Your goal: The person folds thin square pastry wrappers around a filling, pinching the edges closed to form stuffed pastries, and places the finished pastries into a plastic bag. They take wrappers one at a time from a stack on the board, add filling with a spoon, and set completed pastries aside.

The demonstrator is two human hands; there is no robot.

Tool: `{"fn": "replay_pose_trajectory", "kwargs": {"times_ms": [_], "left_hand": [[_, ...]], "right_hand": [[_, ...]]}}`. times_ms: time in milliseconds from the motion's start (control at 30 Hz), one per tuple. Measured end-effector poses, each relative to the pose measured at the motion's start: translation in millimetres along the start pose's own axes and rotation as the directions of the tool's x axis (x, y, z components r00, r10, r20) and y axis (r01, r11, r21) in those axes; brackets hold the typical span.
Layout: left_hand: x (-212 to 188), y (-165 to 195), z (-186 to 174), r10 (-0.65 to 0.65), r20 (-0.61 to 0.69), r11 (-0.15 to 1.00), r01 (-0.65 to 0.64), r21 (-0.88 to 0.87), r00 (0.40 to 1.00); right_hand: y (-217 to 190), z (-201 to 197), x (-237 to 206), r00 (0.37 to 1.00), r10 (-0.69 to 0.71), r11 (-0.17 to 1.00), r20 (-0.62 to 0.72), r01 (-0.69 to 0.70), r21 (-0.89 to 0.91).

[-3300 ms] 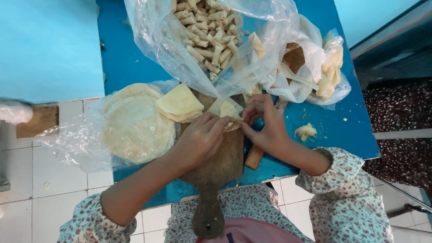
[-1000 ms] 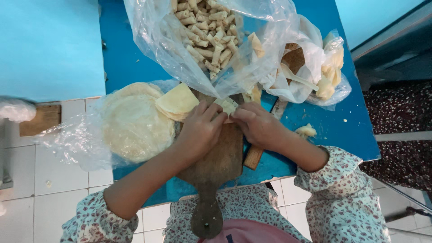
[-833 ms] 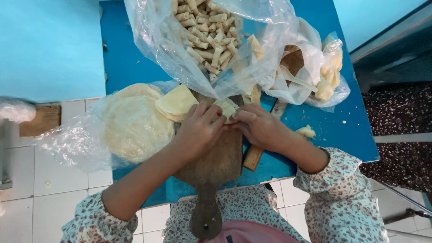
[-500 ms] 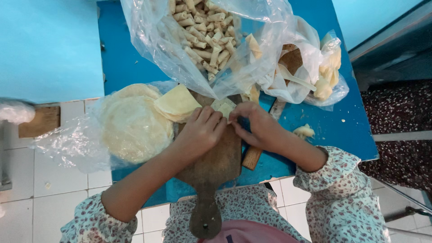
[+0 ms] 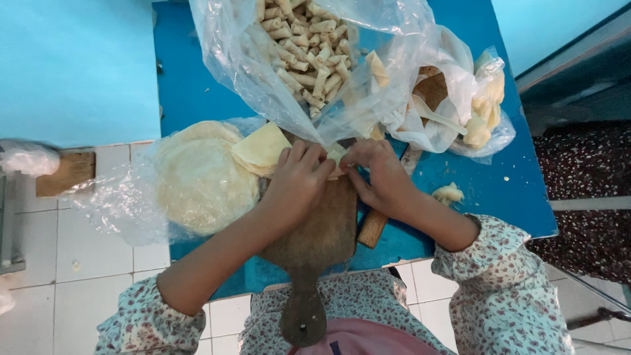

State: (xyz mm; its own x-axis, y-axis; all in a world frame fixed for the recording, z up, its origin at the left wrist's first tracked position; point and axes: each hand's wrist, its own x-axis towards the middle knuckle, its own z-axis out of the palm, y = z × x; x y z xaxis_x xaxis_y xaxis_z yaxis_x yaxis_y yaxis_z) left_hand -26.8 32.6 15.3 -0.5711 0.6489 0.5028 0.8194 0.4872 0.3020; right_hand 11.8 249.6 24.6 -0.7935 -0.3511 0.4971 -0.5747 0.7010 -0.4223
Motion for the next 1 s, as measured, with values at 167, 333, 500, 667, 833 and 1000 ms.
{"fn": "replay_pose_trajectory", "kwargs": {"times_ms": [167,333,500,667,833,1000], "left_hand": [[-1,2,-2,-0.015,-0.04,1.0,0.014,-0.019,0.999],[-3,1,-6,0.073,-0.074,0.997,-0.072,0.015,0.995],[-5,1,-7,0.077,-0.064,0.997,-0.075,0.036,0.995],[-5,0,-8,0.059,-0.057,0.998,-0.06,-0.018,0.997],[-2,1,-6,0.024,-0.081,0.998,-0.028,-0.056,0.996],[-2,3,-9,-0.02,-0.145,1.0,0.017,-0.025,0.989]], "right_hand": [[-1,-7,2,0.985,-0.168,0.981,0.029,0.17,-0.097],[-4,-4,4,0.985,-0.174,0.982,0.001,0.173,-0.076],[-8,-4,-2,0.983,-0.183,0.958,-0.005,0.177,-0.225],[-14,-7,-8,0.95,-0.312,0.923,0.0,0.303,-0.236],[-17,-9,-7,0.951,-0.309,0.906,0.016,0.299,-0.298],[-19,-7,0,0.965,-0.262,0.891,0.032,0.254,-0.376]]}}
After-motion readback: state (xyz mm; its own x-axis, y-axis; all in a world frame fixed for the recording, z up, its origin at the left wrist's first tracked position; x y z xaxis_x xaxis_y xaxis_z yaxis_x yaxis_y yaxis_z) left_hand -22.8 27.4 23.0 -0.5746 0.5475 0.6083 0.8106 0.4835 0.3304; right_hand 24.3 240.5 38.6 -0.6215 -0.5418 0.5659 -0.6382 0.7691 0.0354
